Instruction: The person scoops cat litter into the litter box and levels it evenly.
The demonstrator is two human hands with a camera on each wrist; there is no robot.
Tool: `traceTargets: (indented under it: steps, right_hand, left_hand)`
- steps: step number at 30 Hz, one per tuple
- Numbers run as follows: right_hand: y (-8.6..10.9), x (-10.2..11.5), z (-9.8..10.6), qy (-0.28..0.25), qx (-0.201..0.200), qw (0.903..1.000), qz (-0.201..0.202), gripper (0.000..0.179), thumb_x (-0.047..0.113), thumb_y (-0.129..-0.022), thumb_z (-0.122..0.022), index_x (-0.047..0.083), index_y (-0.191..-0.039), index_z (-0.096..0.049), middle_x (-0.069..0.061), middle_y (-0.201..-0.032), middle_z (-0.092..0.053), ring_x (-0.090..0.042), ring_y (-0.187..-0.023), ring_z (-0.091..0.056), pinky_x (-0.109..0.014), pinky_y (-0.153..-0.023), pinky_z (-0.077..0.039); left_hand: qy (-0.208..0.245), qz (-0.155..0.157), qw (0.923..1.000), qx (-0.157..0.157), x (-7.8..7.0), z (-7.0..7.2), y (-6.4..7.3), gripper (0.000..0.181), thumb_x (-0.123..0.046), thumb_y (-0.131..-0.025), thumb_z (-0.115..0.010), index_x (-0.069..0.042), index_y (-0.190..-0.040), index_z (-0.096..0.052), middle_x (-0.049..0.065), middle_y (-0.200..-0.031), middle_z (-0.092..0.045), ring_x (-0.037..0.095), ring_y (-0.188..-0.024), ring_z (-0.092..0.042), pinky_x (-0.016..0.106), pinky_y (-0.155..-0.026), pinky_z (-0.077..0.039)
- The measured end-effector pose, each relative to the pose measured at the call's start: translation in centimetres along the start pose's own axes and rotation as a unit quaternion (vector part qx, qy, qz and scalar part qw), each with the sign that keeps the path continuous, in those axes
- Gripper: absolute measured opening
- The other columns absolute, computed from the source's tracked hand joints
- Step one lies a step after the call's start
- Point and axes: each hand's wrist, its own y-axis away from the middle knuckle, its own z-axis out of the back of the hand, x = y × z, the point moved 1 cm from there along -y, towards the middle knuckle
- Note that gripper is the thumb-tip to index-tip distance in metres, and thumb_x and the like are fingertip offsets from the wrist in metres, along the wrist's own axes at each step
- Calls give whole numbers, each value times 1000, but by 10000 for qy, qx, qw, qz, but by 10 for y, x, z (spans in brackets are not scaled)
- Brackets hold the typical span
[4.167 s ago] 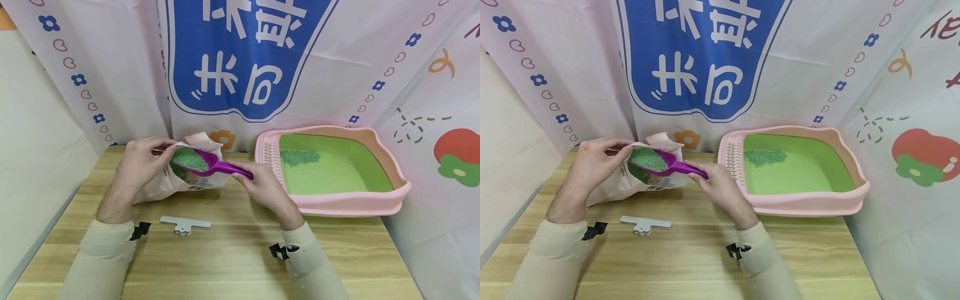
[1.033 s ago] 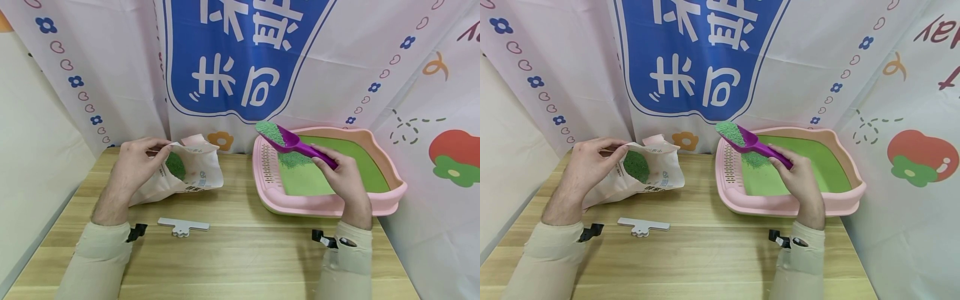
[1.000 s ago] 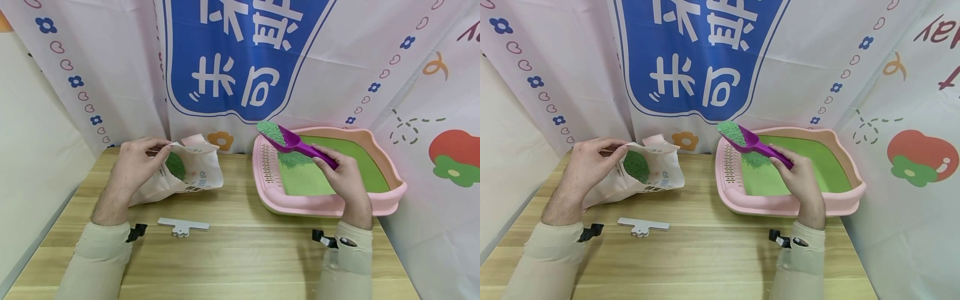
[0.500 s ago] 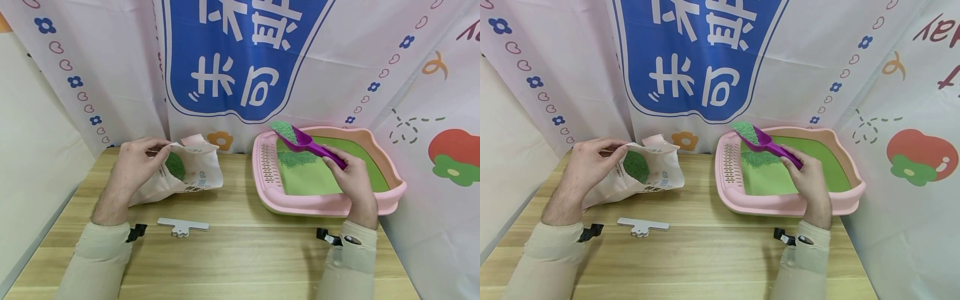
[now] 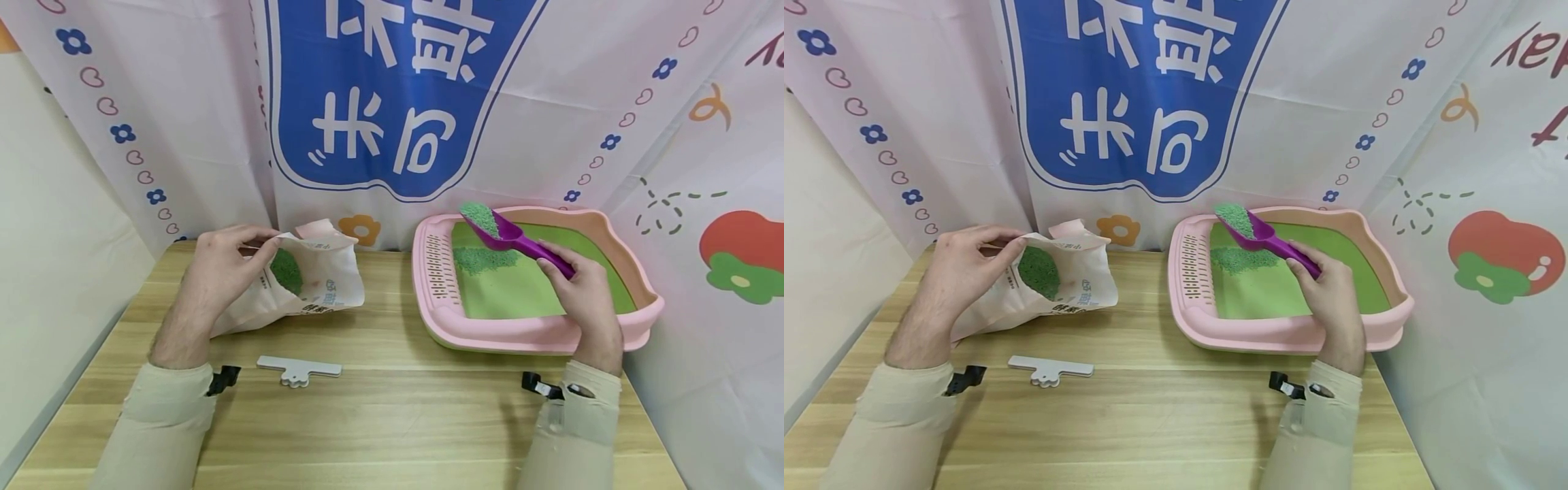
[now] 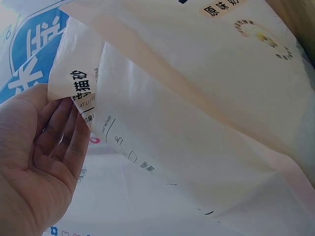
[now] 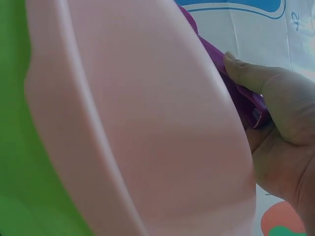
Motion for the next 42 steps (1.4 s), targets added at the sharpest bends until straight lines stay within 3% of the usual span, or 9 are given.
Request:
traceTargets:
  steps: [2,4,7,8,10,12,14,22,42]
  right_hand:
    - [1,-3,1,83,46,9999,-101,43,28,-119,-73,16,-161,-73,-26,-110,-81,-6,-67,-52,-22,-56,-46]
    - [1,-5,1,158,106,9996,-187,44,30,-120,-72,17,-162,-72,-26,-112,-81,-7,-68,-53,-23,-57,-46]
    - [2,-7,2,228,178,9992,-264,45,31,-120,-72,17,-163,-71,-26,-113,-81,-8,-67,-53,-24,-56,-47]
    - [2,-7,2,250,194,9991,-265,45,31,-120,-72,17,-163,-71,-26,-112,-81,-8,-67,-53,-24,-56,-47]
    - [2,-8,3,276,242,9989,-277,45,31,-120,-71,16,-163,-71,-26,-110,-80,-8,-66,-53,-25,-55,-47]
    - [2,-9,4,319,295,9987,-272,46,31,-120,-71,15,-163,-70,-25,-107,-79,-8,-65,-52,-26,-54,-46]
    - [2,-11,5,373,352,9984,-254,46,31,-121,-70,13,-163,-70,-25,-103,-78,-8,-64,-52,-26,-53,-46]
    - [0,-19,7,556,504,9970,-174,46,31,-121,-69,11,-162,-70,-25,-103,-79,-9,-64,-52,-27,-53,-45]
    - [-8,-30,18,801,767,9938,-118,46,30,-122,-68,4,-159,-71,-27,-115,-82,-22,-83,-59,-25,-65,-47]
  left_hand:
    - [-8,26,10000,30,0,0,0,26,-27,-117,-77,-9,-133,-88,20,-131,-87,40,-116,-85,1,-94,-57]
    - [-18,62,10000,68,-1,0,0,27,-27,-117,-76,-9,-134,-88,20,-131,-87,39,-117,-85,21,-101,-69]
    - [-44,94,9999,96,-2,0,0,27,-26,-117,-76,-9,-134,-87,20,-132,-86,39,-118,-84,52,-104,-71]
    - [-48,89,9999,91,-2,0,0,27,-26,-117,-76,-9,-134,-87,20,-132,-87,39,-117,-84,47,-104,-72]
    - [-56,59,9999,58,-2,-1,0,26,-26,-117,-76,-9,-133,-88,20,-131,-87,39,-116,-85,27,-101,-71]
    - [-61,8,10000,6,-2,-1,0,25,-25,-117,-77,-9,-131,-88,19,-129,-88,38,-113,-86,6,-94,-60]
    - [-58,-43,10000,-27,-2,-2,0,24,-25,-116,-77,-9,-130,-89,19,-127,-88,38,-112,-86,-7,-88,-45]
    - [-140,3,9999,-2,0,-1,1,26,-27,-117,-76,-8,-130,-88,20,-130,-87,40,-111,-86,-8,-85,-41]
    - [-137,6,9999,24,-1,-4,0,25,-27,-117,-77,-10,-130,-89,18,-129,-88,39,-111,-86,-8,-85,-41]
